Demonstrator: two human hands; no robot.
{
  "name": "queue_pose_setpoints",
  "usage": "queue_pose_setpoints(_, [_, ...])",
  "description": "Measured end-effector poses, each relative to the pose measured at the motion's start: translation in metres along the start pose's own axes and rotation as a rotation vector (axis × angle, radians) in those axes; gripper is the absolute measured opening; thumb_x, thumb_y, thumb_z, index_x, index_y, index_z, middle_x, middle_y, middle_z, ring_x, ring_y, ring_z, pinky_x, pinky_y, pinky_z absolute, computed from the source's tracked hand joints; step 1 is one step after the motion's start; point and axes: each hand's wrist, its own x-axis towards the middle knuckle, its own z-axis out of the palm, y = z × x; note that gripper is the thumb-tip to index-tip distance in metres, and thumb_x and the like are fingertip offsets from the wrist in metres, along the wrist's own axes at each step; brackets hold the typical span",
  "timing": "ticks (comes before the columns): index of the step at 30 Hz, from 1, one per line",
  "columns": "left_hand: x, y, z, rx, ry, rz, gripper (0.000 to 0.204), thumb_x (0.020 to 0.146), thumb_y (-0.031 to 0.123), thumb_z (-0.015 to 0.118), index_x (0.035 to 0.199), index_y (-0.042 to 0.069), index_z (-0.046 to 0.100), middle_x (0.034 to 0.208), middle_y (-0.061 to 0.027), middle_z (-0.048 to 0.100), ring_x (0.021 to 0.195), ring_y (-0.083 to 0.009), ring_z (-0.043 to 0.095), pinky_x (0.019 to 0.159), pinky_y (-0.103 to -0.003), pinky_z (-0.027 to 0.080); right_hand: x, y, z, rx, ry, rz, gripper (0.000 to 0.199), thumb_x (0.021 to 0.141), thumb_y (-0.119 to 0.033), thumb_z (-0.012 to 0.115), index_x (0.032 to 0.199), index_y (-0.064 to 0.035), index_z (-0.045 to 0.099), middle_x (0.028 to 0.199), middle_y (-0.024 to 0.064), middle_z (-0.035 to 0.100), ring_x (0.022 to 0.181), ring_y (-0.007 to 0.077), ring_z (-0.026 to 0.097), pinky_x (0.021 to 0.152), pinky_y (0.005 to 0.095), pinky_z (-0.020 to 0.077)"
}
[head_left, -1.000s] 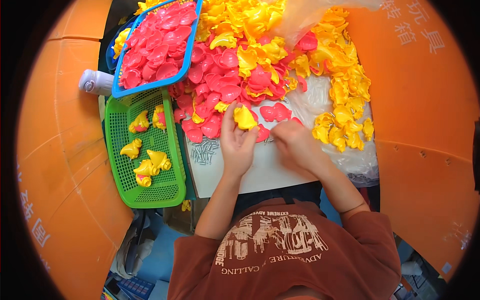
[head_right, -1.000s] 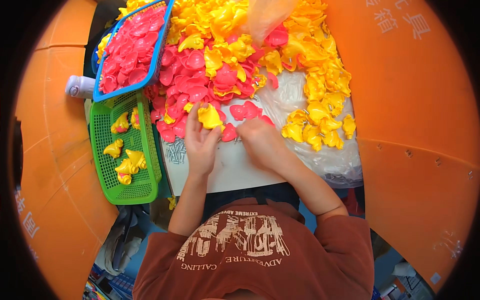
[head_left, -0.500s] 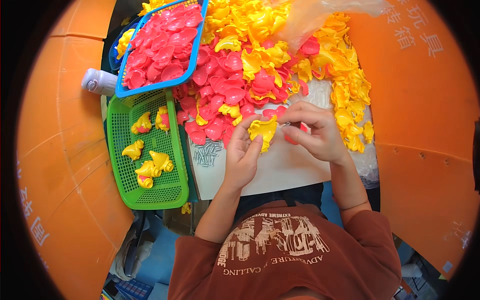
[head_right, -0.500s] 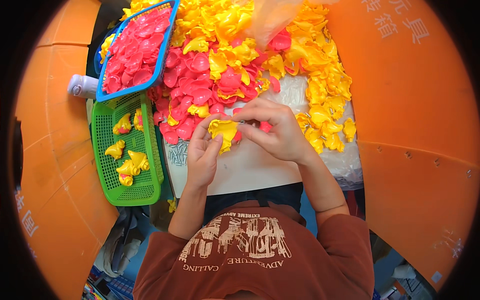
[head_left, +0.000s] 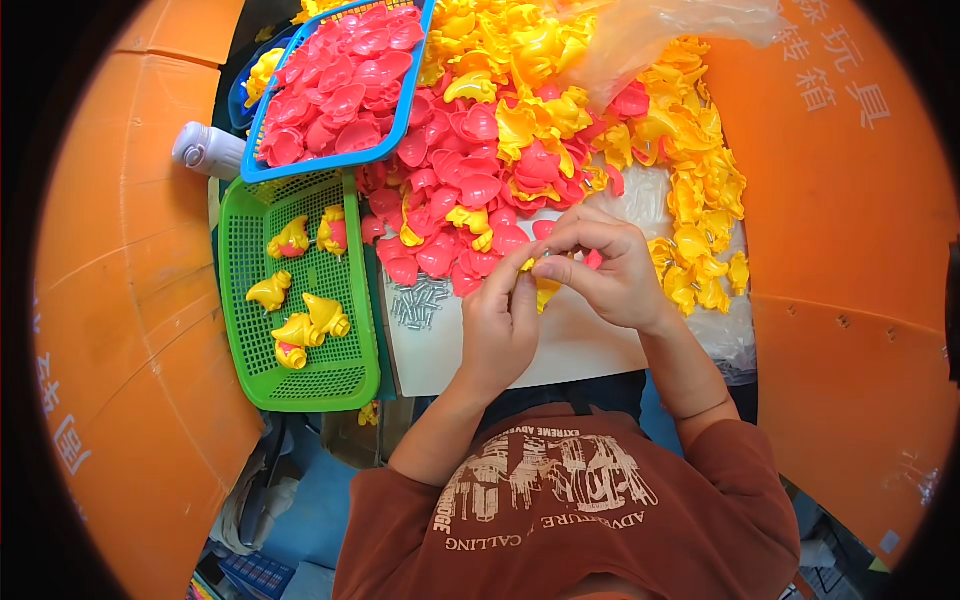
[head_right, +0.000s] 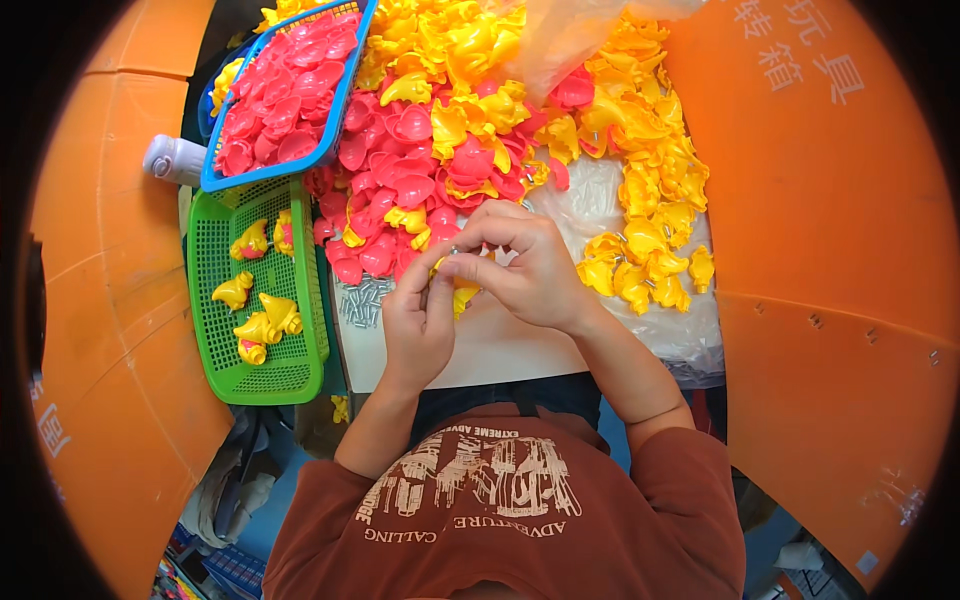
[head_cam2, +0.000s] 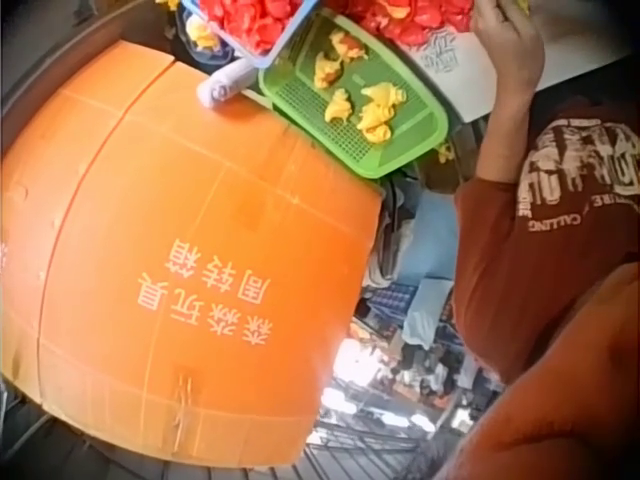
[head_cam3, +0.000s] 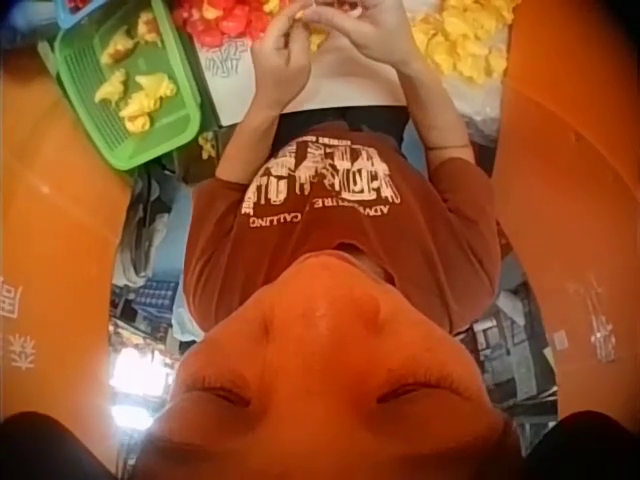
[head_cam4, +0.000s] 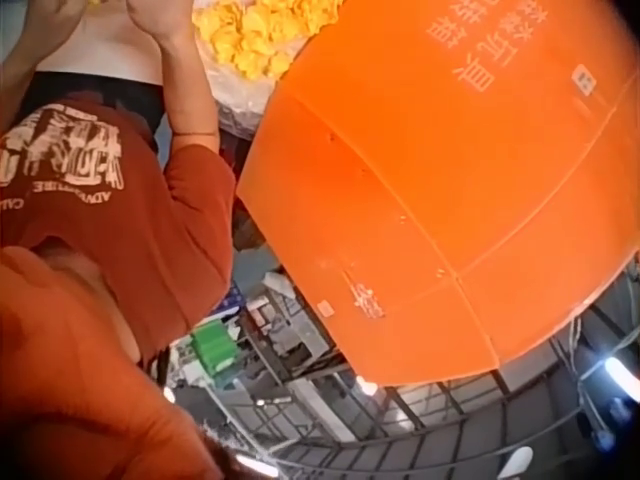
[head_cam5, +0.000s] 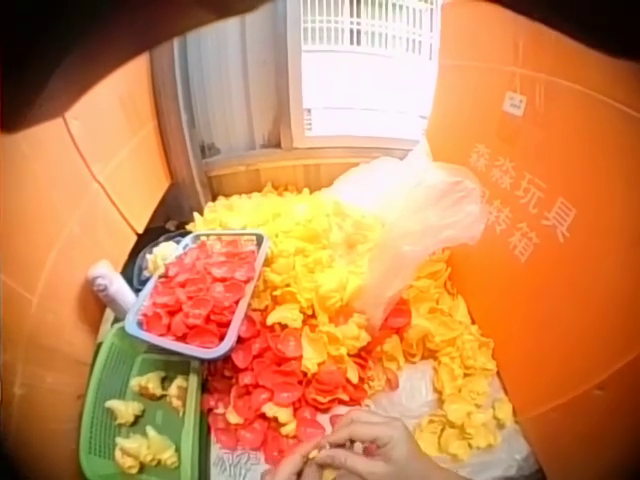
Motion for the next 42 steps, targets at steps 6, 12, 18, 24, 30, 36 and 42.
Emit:
queue_pose_setpoints(6, [-0.006, -0.002, 0.001, -0.276, -0.024, -0.174, 0.026, 0.094, 0.005, 0.044, 0.117, -0.005, 0.051, 0.085, -0.0071, 0.063, 0.070, -0.0102, 0.060, 0.058, -0.022, 0.046, 0.006, 0.011, 0.001, 0.090, -0.050, 0.161, 0.012, 0.075, -0.009, 0.072, 0.081, -0.0008, 0.065, 0.083, 0.0045, 0.060, 0.073, 0.0117, 0.052, 0.065, 0.0239, 0.0402])
queue_pose_setpoints(12, [-0.010, -0.021, 0.002, -0.525, -0.037, -0.314, 0.028, 0.094, 0.007, 0.044, 0.120, -0.002, 0.048, 0.098, -0.0109, 0.061, 0.075, -0.0122, 0.061, 0.063, -0.023, 0.051, 0.001, 0.017, 0.001, -0.066, -0.024, 0.120, 0.016, 0.078, -0.008, 0.070, 0.091, -0.0016, 0.063, 0.086, 0.0044, 0.059, 0.077, 0.0102, 0.052, 0.067, 0.0233, 0.0408])
queue_pose_setpoints(18, [-0.002, -0.026, -0.017, -0.712, 0.129, -0.454, 0.026, 0.094, 0.010, 0.046, 0.119, 0.002, 0.046, 0.102, -0.0138, 0.061, 0.079, -0.0198, 0.063, 0.066, -0.028, 0.052, -0.030, 0.030, -0.030, -0.847, -0.061, 0.295, 0.022, 0.073, -0.015, 0.072, 0.092, -0.0049, 0.064, 0.082, 0.0094, 0.062, 0.071, 0.0248, 0.058, 0.065, 0.0356, 0.0462])
queue_pose_setpoints(24, [-0.002, -0.032, -0.007, -0.733, 0.090, -0.509, 0.029, 0.091, 0.005, 0.051, 0.118, 0.003, 0.043, 0.107, -0.0136, 0.059, 0.086, -0.0201, 0.064, 0.068, -0.031, 0.055, -0.046, 0.035, -0.012, -0.930, -0.156, 0.199, 0.030, 0.066, -0.013, 0.073, 0.090, -0.0051, 0.058, 0.087, 0.0111, 0.054, 0.079, 0.0305, 0.058, 0.066, 0.0394, 0.0472])
queue_pose_setpoints(30, [-0.001, -0.041, 0.002, -0.750, 0.183, -0.482, 0.030, 0.085, 0.001, 0.058, 0.112, 0.004, 0.043, 0.102, -0.0122, 0.059, 0.079, -0.0193, 0.064, 0.062, -0.032, 0.056, -0.039, 0.026, -0.016, -0.456, -0.152, 0.244, 0.020, 0.069, -0.007, 0.073, 0.080, -0.0013, 0.056, 0.086, 0.0101, 0.054, 0.071, 0.0229, 0.057, 0.059, 0.0301, 0.0472])
queue_pose_setpoints(36, [0.004, -0.036, 0.022, -0.859, 0.307, -0.341, 0.031, 0.084, -0.003, 0.058, 0.111, 0.004, 0.043, 0.104, -0.0115, 0.058, 0.086, -0.0186, 0.062, 0.071, -0.030, 0.054, -0.032, 0.005, 0.003, -0.121, 0.015, 0.086, 0.014, 0.076, -0.004, 0.070, 0.087, 0.0001, 0.064, 0.096, 0.0082, 0.059, 0.071, 0.0113, 0.055, 0.058, 0.0236, 0.0447])
queue_pose_setpoints(42, [0.006, -0.019, 0.016, -0.949, 0.107, -0.303, 0.031, 0.097, 0.013, 0.040, 0.126, 0.004, 0.039, 0.120, -0.0135, 0.052, 0.109, -0.0222, 0.054, 0.091, -0.038, 0.046, -0.034, 0.002, 0.021, 0.244, 0.231, 0.239, 0.011, 0.080, -0.003, 0.066, 0.090, 0.0025, 0.065, 0.090, 0.0081, 0.059, 0.068, 0.0090, 0.052, 0.057, 0.0201, 0.0413])
